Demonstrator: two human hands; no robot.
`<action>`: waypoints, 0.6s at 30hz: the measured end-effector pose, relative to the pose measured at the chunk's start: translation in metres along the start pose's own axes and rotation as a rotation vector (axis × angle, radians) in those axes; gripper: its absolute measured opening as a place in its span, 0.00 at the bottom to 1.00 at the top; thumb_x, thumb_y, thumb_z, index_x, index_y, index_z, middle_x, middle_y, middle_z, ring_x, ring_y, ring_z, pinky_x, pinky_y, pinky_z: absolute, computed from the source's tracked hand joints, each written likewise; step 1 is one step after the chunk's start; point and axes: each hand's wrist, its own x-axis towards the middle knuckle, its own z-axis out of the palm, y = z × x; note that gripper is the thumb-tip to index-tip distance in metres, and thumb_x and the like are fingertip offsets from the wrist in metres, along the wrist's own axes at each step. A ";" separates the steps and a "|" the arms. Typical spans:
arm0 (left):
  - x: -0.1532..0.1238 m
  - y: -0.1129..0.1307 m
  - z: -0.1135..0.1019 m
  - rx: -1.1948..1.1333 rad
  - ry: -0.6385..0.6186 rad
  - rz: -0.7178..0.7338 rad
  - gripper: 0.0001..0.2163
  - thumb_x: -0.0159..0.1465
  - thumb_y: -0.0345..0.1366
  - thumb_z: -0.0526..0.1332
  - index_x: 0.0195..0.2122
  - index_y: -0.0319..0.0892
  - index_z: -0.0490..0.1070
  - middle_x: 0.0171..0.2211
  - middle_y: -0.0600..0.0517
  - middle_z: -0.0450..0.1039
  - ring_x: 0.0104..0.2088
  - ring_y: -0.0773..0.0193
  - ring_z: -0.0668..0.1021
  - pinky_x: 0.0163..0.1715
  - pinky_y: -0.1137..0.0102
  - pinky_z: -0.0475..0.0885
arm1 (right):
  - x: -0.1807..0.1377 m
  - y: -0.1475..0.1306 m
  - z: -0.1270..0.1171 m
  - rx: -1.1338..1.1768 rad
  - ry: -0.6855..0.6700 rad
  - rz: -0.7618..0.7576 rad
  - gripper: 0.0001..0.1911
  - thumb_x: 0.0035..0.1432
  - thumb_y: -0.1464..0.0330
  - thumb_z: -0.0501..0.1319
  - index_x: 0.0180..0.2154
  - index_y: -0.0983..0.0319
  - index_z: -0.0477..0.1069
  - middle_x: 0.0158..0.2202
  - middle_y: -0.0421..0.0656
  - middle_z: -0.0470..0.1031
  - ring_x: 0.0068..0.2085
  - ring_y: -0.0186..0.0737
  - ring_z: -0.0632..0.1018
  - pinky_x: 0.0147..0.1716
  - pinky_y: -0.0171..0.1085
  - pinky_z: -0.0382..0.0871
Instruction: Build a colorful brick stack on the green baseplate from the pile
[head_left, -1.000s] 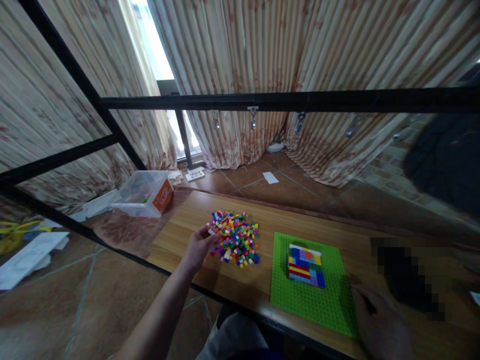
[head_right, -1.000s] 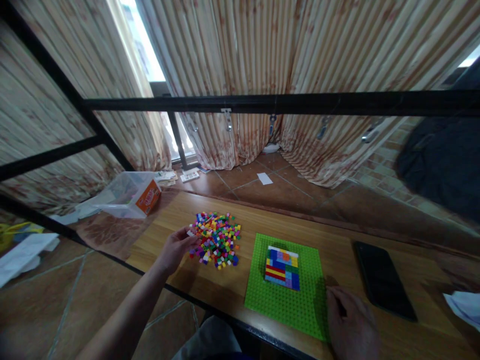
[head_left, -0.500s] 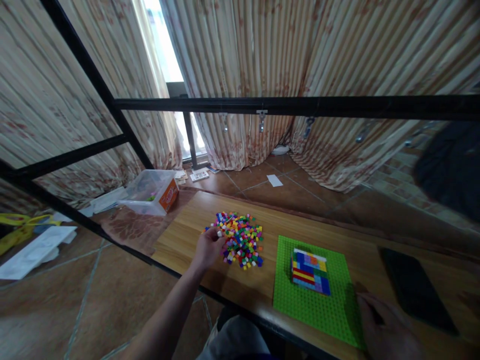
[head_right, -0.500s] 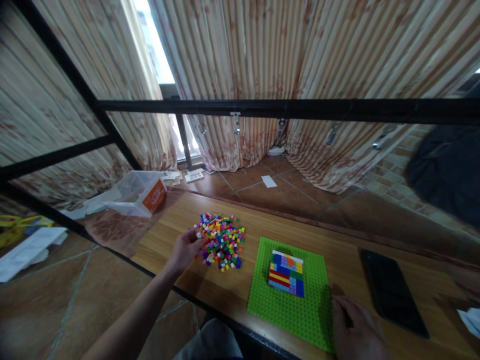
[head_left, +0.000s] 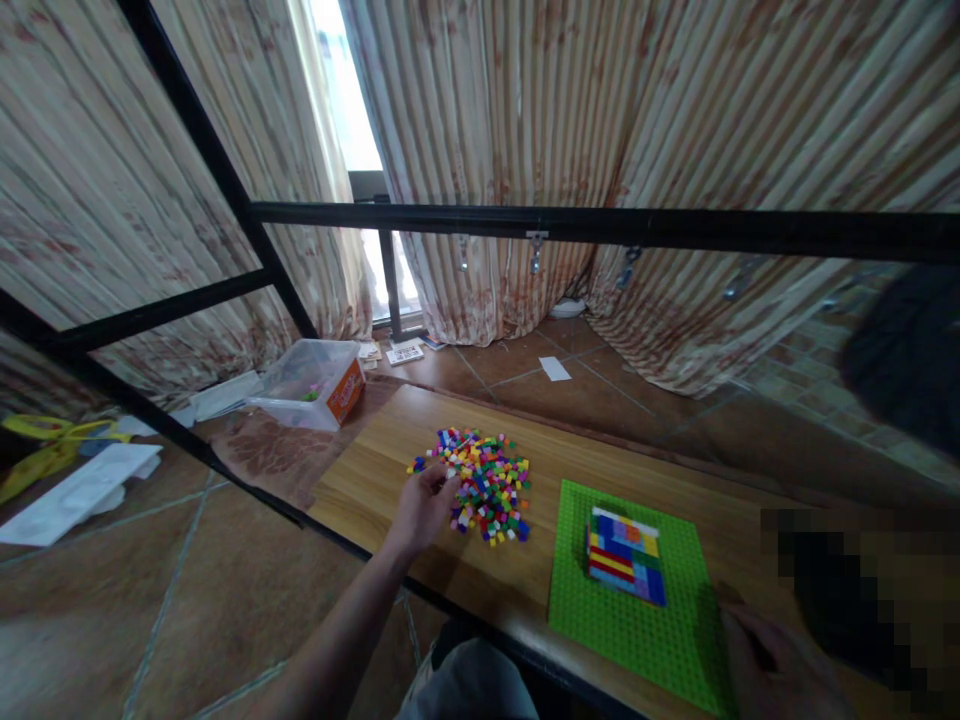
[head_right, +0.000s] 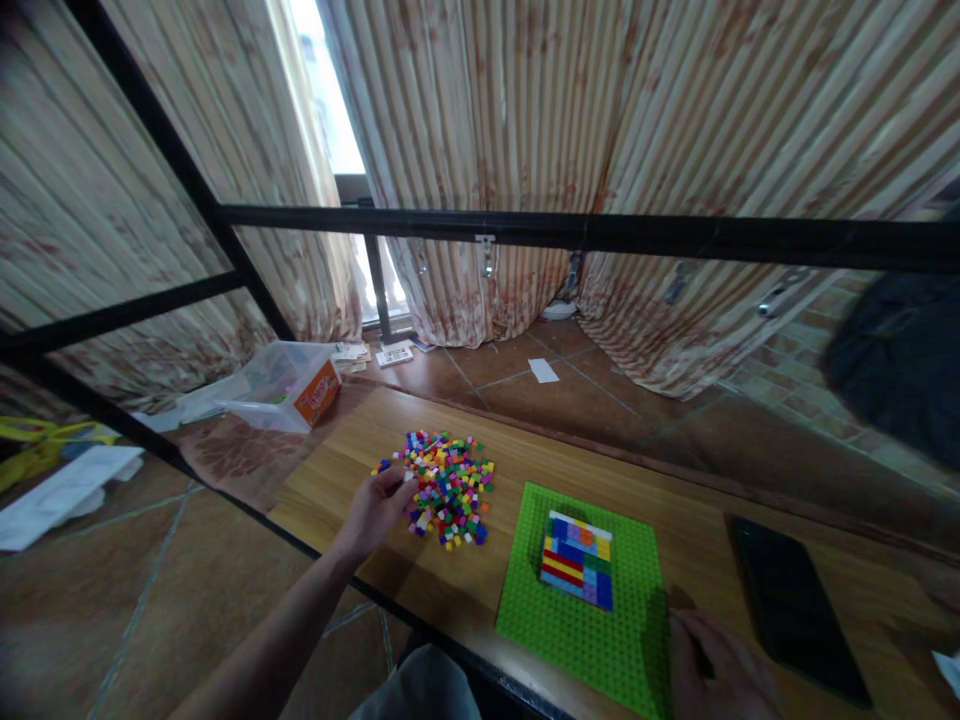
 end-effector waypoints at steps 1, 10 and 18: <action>-0.005 0.001 0.000 -0.002 -0.023 -0.001 0.12 0.57 0.42 0.61 0.21 0.42 0.66 0.17 0.57 0.65 0.19 0.69 0.67 0.19 0.75 0.62 | 0.000 -0.001 0.000 -0.001 0.002 0.005 0.25 0.57 0.48 0.50 0.34 0.60 0.74 0.38 0.50 0.78 0.39 0.54 0.77 0.44 0.51 0.70; -0.038 -0.017 -0.009 0.123 -0.058 -0.054 0.13 0.60 0.48 0.59 0.36 0.43 0.71 0.19 0.58 0.67 0.18 0.67 0.70 0.19 0.74 0.63 | 0.000 -0.019 -0.005 0.013 0.035 -0.006 0.29 0.62 0.47 0.48 0.36 0.63 0.75 0.40 0.52 0.78 0.43 0.51 0.76 0.47 0.48 0.68; -0.039 -0.020 -0.027 0.435 -0.096 0.091 0.10 0.62 0.44 0.58 0.32 0.44 0.73 0.21 0.56 0.70 0.24 0.65 0.73 0.25 0.73 0.65 | 0.001 -0.028 -0.008 0.033 0.067 0.001 0.29 0.62 0.47 0.48 0.35 0.63 0.75 0.39 0.53 0.78 0.43 0.49 0.76 0.47 0.48 0.68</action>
